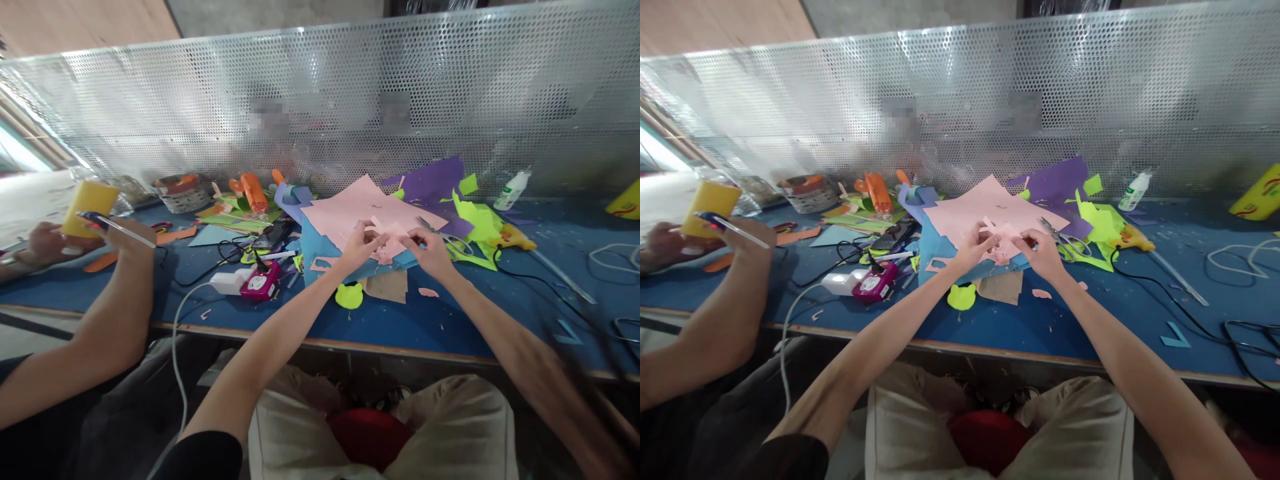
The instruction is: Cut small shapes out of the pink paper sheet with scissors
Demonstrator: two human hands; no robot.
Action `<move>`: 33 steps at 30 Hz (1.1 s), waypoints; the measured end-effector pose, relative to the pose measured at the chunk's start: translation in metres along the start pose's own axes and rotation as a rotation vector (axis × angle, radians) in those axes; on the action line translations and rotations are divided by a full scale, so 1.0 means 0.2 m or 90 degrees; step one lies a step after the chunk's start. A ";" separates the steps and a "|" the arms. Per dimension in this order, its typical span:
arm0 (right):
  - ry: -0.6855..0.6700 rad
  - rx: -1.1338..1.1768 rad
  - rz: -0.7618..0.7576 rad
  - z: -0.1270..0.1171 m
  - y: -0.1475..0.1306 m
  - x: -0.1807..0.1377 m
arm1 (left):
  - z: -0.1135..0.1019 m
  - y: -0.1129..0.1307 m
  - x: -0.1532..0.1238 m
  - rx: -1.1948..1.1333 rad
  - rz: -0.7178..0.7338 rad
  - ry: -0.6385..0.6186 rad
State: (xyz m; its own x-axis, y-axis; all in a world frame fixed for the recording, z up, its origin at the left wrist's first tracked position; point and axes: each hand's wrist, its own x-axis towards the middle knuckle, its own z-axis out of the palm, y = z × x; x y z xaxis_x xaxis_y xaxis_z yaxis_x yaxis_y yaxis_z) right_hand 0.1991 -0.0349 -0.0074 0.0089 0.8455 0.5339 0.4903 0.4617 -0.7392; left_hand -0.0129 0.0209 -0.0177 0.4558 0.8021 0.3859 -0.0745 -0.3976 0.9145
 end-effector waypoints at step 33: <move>0.047 -0.374 0.137 -0.30 0.27 0.09 | 0.01 0.04 -0.01 0.203 0.056 0.009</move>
State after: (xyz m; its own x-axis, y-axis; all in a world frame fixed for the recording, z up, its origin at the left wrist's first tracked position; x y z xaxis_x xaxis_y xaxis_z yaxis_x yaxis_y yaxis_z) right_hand 0.2772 -0.0104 -0.0133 0.2105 0.8729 0.4402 0.8673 0.0410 -0.4962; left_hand -0.0133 0.0152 -0.0116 0.4474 0.7641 0.4648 0.1700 -0.5829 0.7946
